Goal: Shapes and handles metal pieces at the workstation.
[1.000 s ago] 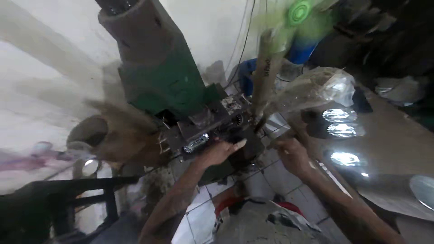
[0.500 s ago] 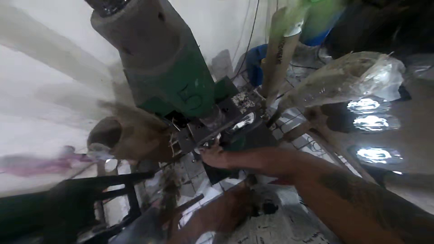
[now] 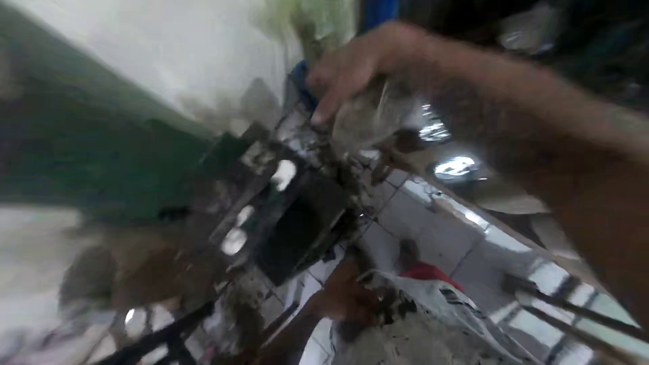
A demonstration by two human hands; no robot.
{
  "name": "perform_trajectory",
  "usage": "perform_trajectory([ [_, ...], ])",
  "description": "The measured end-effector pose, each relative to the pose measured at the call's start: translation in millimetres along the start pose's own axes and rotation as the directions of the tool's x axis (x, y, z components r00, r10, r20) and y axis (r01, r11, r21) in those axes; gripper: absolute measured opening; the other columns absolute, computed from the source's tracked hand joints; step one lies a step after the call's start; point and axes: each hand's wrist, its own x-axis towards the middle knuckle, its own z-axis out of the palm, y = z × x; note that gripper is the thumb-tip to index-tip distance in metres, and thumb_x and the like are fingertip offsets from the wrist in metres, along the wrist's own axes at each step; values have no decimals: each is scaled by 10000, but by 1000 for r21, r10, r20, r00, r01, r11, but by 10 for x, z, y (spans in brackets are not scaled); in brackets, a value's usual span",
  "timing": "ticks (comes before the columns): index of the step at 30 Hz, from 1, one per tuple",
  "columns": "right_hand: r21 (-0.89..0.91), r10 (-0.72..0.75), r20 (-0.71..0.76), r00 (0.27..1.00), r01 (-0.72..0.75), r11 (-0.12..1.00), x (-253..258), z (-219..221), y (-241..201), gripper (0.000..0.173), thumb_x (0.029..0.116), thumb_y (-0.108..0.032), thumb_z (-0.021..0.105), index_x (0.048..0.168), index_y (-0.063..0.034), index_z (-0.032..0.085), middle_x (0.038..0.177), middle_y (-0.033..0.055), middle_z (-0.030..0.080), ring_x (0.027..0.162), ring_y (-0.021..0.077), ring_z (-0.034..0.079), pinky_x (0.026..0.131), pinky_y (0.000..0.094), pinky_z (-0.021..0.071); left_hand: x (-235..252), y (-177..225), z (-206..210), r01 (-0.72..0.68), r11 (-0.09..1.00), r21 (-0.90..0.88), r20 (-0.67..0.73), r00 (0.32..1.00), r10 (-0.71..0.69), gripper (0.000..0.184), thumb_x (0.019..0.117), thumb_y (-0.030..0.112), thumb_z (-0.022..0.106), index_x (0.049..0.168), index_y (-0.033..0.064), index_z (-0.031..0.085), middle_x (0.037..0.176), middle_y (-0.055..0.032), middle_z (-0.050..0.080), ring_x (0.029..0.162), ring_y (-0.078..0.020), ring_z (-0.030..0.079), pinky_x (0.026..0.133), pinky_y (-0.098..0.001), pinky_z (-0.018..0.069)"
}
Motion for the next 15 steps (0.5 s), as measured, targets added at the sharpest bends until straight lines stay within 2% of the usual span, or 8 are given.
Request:
perform_trajectory([
  [2, 78, -71, -49, 996, 74, 994, -924, 527, 226, 589, 904, -563, 712, 1268, -102, 674, 1102, 146, 700, 1028, 328, 671, 897, 619, 524, 251, 167, -9, -88, 992, 89, -133, 986, 99, 253, 937, 150, 670, 1126, -15, 708, 1022, -102, 723, 925, -134, 674, 883, -375, 564],
  [4, 227, 29, 1, 1000, -29, 974, -1885, 1202, 413, 540, 861, -484, 793, 1247, -124, 678, 1030, 100, 706, 941, 283, 687, 831, 573, 566, 556, 324, -141, -62, 994, 88, -286, 954, 85, 379, 957, 139, 621, 1296, -30, 614, 1212, -152, 669, 1073, -173, 660, 966, -381, 552],
  [5, 278, 118, 51, 992, -127, 952, -2316, 1592, 515, 565, 846, -444, 821, 1269, -111, 648, 1052, 118, 697, 956, 305, 685, 831, 573, 565, 748, 474, -277, 18, 990, 140, -350, 936, 33, 458, 976, 148, 593, 1405, -6, 546, 1338, -177, 609, 1178, -212, 630, 1021, -406, 530],
  [7, 348, 326, 138, 935, -354, 868, -2931, 2470, 808, 682, 856, -363, 827, 1405, -58, 560, 1290, 223, 631, 1183, 422, 614, 978, 655, 491, 1251, 950, -570, 176, 941, 290, -413, 910, -43, 509, 1034, 157, 542, 1514, 28, 435, 1513, -234, 454, 1348, -303, 518, 1119, -467, 448],
  [9, 433, 550, 177, 816, -566, 702, -3348, 3491, 1124, 763, 916, -421, 739, 1540, -106, 433, 1537, 201, 468, 1421, 414, 439, 1143, 674, 336, 1883, 1382, -792, 275, 838, 472, -417, 907, -63, 453, 1071, 262, 525, 1456, 24, 505, 1462, -241, 495, 1287, -334, 561, 1074, -500, 474],
  [11, 412, 696, 96, 712, -665, 624, -3589, 4675, 1511, 848, 851, -622, 686, 1529, -163, 465, 1542, 143, 492, 1418, 368, 457, 1168, 636, 318, 2566, 1597, -979, 273, 706, 653, -364, 931, -24, 394, 1042, 308, 571, 1325, 40, 625, 1360, -212, 573, 1180, -326, 627, 996, -521, 531],
  [13, 407, 714, 145, 685, -699, 588, -3745, 5082, 1703, 928, 877, -658, 647, 1584, -119, 382, 1613, 158, 403, 1495, 358, 366, 1235, 564, 250, 3151, 1751, -1122, 160, 582, 797, -244, 967, 69, 310, 973, 216, 640, 1207, 16, 674, 1250, -214, 620, 1105, -333, 650, 933, -532, 550],
  [15, 396, 715, 179, 676, -714, 577, -3743, 5061, 1782, 1003, 858, -691, 649, 1600, -94, 335, 1634, 162, 367, 1515, 347, 336, 1242, 537, 248, 3540, 1968, -1224, 95, 442, 892, -128, 991, 44, 299, 933, 155, 686, 1186, -4, 677, 1255, -225, 615, 1153, -357, 624, 977, -534, 526],
])
